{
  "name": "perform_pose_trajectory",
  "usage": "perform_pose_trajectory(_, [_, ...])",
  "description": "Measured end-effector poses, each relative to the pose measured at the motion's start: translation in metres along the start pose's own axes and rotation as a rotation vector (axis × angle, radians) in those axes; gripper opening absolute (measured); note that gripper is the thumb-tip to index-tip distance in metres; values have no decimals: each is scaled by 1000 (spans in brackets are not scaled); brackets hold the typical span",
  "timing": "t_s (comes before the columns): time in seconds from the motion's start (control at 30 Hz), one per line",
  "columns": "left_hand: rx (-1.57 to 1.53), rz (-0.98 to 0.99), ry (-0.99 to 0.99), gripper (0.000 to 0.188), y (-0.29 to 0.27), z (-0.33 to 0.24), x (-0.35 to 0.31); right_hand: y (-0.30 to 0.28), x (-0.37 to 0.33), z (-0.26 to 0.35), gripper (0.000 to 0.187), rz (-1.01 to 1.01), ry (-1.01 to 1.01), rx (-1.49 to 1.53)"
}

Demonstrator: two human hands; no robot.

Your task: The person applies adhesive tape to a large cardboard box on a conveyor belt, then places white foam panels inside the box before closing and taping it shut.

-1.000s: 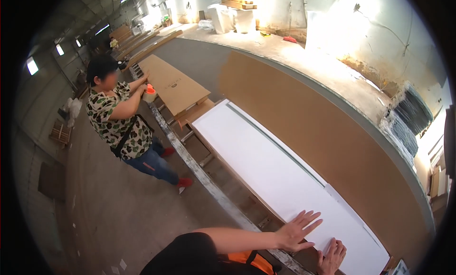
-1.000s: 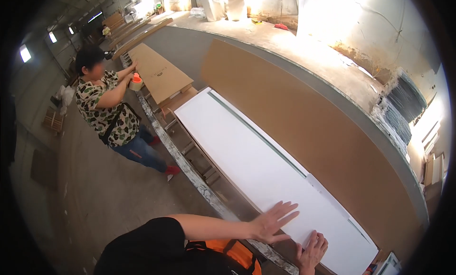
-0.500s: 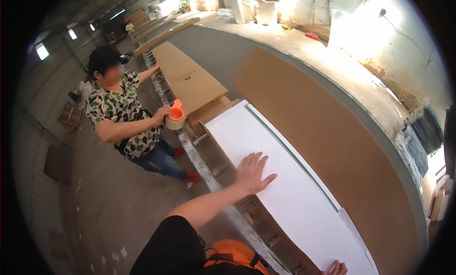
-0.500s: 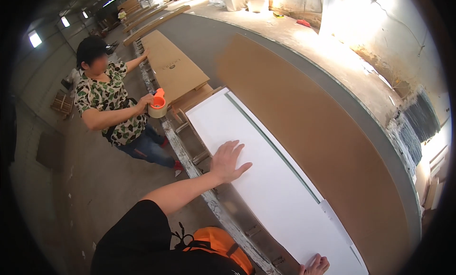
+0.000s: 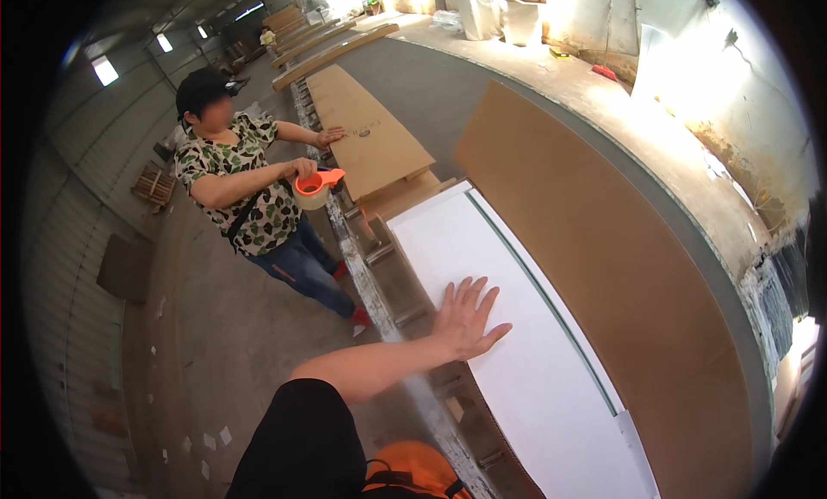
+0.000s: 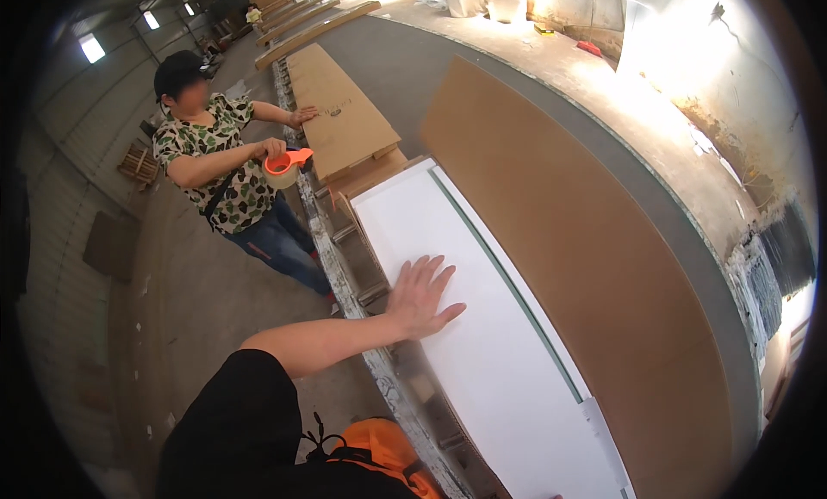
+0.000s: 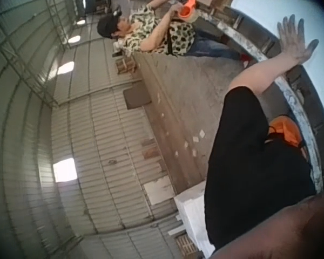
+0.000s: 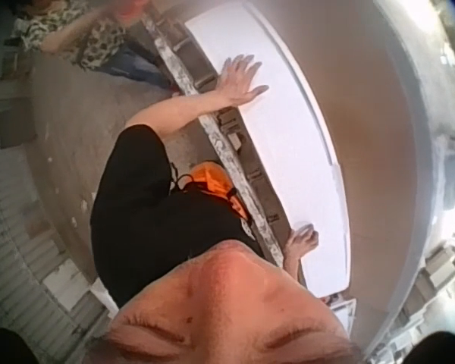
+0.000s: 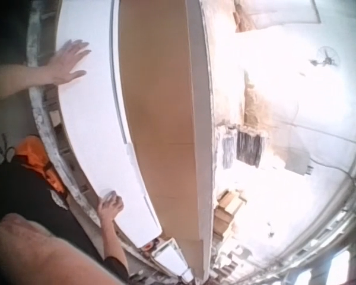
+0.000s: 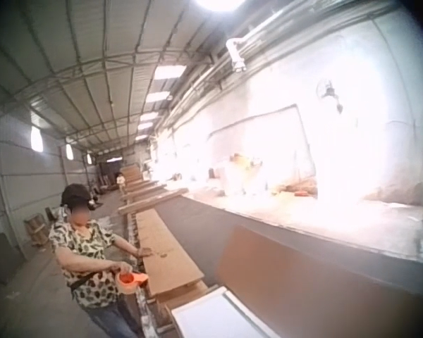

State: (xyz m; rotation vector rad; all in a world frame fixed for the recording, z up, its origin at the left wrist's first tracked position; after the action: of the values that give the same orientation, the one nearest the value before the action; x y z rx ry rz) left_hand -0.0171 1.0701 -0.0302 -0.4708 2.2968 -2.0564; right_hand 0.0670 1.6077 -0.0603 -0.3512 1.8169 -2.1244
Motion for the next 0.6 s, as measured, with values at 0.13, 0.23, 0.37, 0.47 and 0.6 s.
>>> perform_pose_trajectory(0.13, [87, 107, 1, 80, 19, -5, 20, 11, 7, -5, 64, -18, -94, -78])
perform_pose_trajectory(0.23, [125, 144, 13, 81, 24, -2, 22, 2, 11, 5, 62, -52, -56, -20])
perform_pose_trajectory(0.37, [81, 124, -18, 81, 18, 9, 23, -10, 24, 55, 64, 44, 11, -15])
perform_pose_trajectory(0.47, [53, 89, -3, 82, 10, 12, 22, -23, 59, 132, 70, -96, 23, 137])
perform_pose_trajectory(0.6, [20, 50, 7, 84, 13, 13, 16, -19, 111, 161, 82, -215, 203, 103])
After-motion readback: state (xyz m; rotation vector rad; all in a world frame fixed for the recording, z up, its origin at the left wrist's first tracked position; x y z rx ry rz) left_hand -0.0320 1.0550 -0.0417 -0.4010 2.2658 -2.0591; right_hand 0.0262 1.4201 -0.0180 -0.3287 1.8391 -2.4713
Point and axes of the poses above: each hand's wrist, its own x-axis towards the middle knuckle, its own y-axis out of the palm, z = x × y, the point moved 8 cm from there along x, towards the middle knuckle, and after that the axes turned 6 degrees about y, right-handed, at the moved point
